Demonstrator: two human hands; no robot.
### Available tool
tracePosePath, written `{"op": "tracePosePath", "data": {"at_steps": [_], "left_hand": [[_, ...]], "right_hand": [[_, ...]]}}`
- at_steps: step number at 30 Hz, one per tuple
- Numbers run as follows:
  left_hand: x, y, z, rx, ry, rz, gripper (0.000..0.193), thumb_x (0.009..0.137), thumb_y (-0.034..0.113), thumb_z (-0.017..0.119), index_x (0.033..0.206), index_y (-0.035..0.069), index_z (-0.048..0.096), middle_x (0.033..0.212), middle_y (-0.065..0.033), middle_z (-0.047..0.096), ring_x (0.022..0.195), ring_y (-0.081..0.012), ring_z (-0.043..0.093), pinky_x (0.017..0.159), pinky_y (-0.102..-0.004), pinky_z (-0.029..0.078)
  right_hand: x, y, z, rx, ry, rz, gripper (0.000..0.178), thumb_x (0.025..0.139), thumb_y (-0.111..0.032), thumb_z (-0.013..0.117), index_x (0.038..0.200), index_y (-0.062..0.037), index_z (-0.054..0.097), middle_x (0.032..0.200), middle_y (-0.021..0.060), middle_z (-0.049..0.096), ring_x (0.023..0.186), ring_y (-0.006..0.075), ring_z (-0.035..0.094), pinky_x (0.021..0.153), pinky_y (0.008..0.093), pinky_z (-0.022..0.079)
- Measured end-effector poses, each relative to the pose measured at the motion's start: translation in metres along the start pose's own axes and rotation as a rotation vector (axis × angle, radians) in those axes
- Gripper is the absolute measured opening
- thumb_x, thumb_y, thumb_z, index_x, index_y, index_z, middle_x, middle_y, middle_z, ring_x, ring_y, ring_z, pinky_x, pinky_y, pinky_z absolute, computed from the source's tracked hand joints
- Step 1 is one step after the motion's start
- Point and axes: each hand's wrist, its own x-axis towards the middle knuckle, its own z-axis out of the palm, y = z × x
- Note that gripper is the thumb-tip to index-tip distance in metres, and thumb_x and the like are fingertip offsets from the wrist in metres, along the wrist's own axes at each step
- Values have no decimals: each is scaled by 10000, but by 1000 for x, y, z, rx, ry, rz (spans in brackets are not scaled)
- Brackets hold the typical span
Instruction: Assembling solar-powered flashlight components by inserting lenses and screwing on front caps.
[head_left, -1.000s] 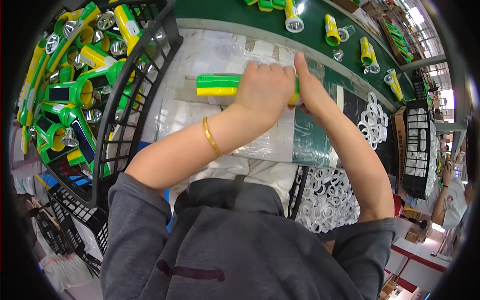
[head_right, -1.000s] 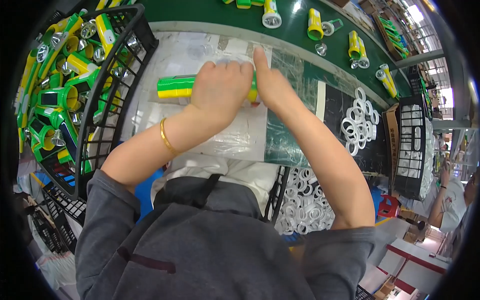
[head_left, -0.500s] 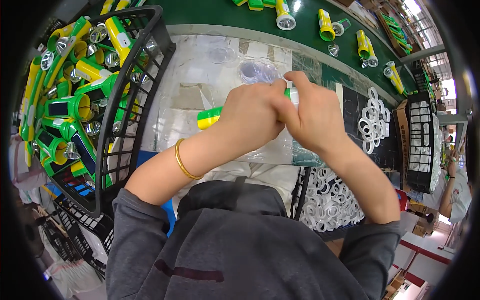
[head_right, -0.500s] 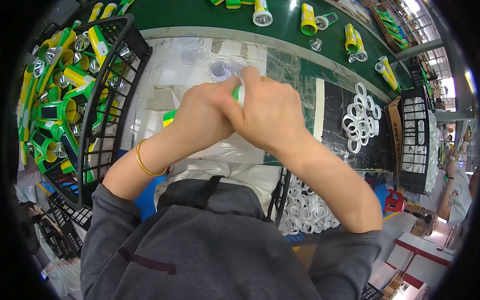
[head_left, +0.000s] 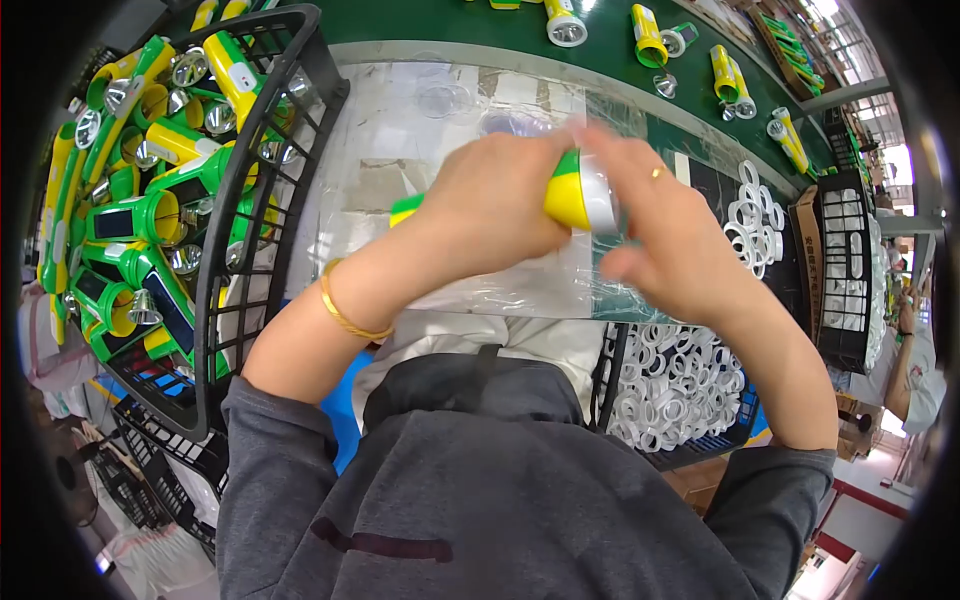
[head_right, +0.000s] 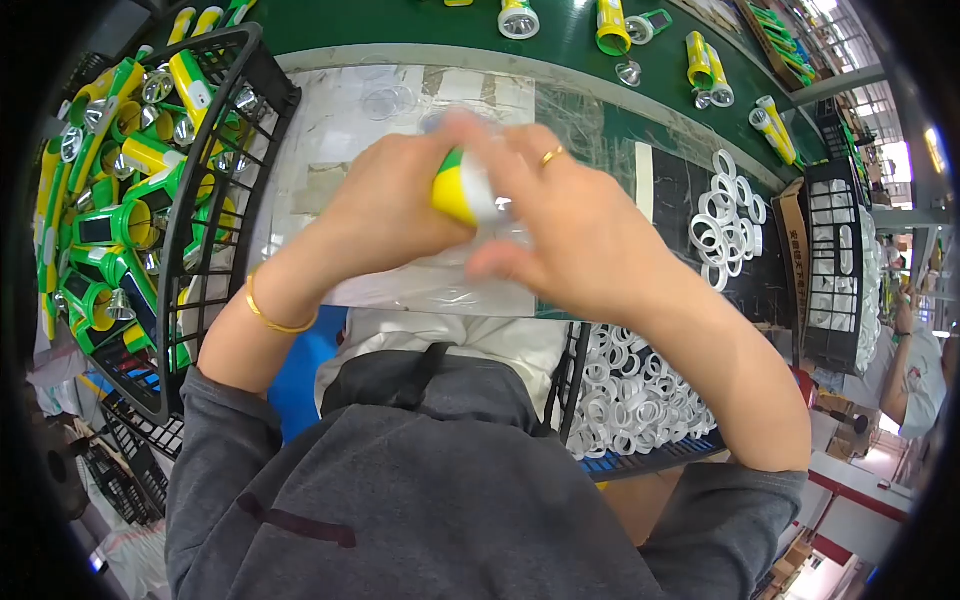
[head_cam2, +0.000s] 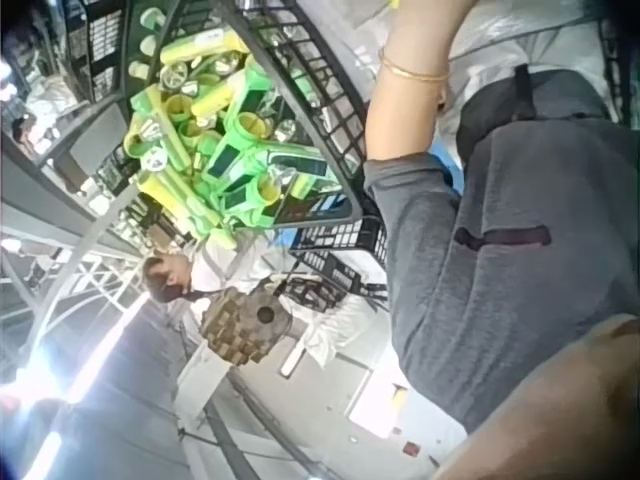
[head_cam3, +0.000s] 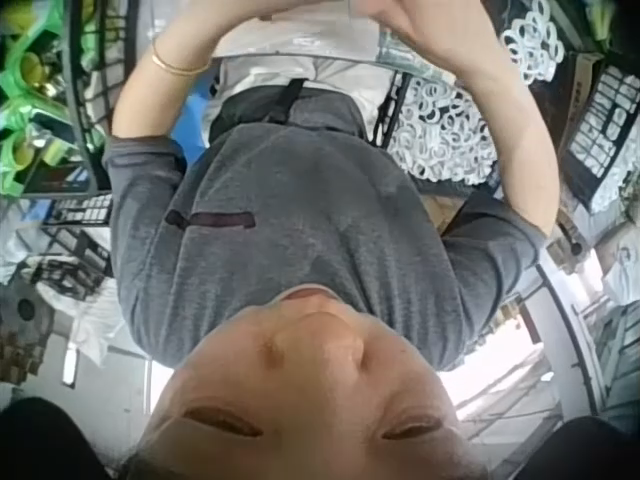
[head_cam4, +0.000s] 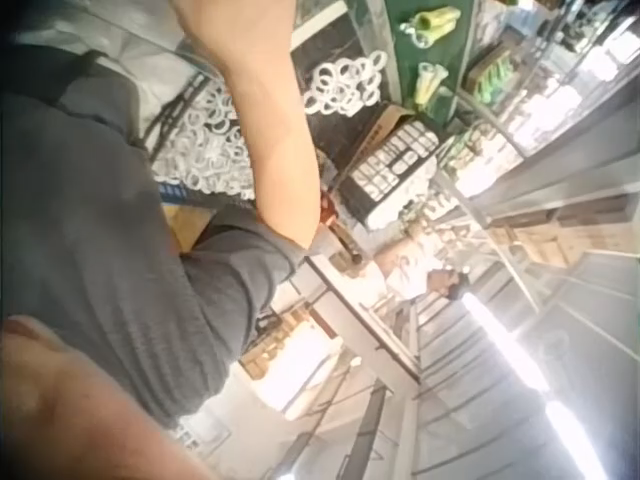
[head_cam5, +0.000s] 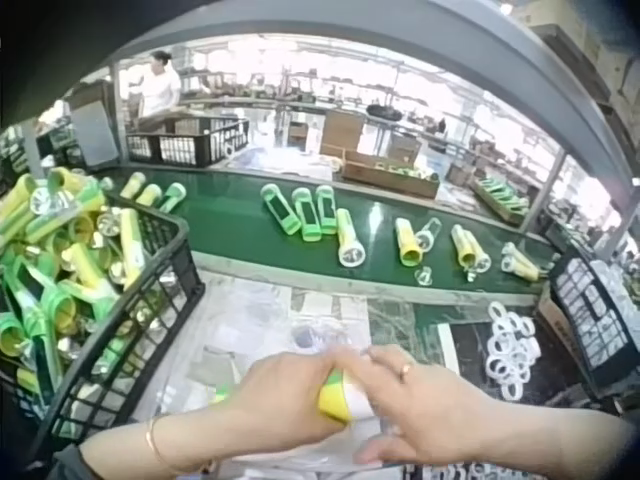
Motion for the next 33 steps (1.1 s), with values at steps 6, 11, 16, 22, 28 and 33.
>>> {"op": "tracePosePath", "data": {"at_steps": [6,11,16,22,28,33], "left_hand": [[27,-6,36,640,256,21,292,626,104,706,881,49,574,739,-112,656,677,-307,643,633,-389,470],[9,-11,27,430,120,-42,237,609,101,712,815,66,599,753,-101,669,699,-275,659,658,-368,477],[-2,10,4,-518,-395,-154,304,610,172,722,868,31,645,816,-153,683,777,-361,655,711,-389,517],[14,10,28,-146,-70,-184,335,610,197,741,891,38,652,808,-171,676,769,-374,651,680,-417,522],[22,-4,32,81,-8,-224,335,613,204,738,867,7,644,795,-174,673,731,-343,659,659,-409,519],[11,-2,-5,-513,-169,-257,346,597,178,728,874,-10,641,729,-154,657,669,-271,653,633,-376,511]], "right_hand": [[59,18,9,156,-6,779,577,934,-527,372,1096,4,528,633,158,625,614,278,616,545,404,497],[27,4,-6,181,-154,594,673,918,-598,347,1100,26,521,792,174,645,620,285,603,587,385,501],[-5,1,6,-553,249,-427,639,833,-585,501,1146,-29,534,764,138,571,584,259,581,509,350,478],[15,-6,-2,-835,6,-109,647,961,-537,285,973,10,631,889,205,622,681,361,608,595,428,489],[43,-5,-9,-511,-187,400,781,944,-628,174,1212,1,551,1037,207,628,865,305,618,674,388,515],[19,2,-45,180,-36,309,915,873,-740,80,1357,-67,466,1115,75,584,891,162,562,622,236,484]]}}
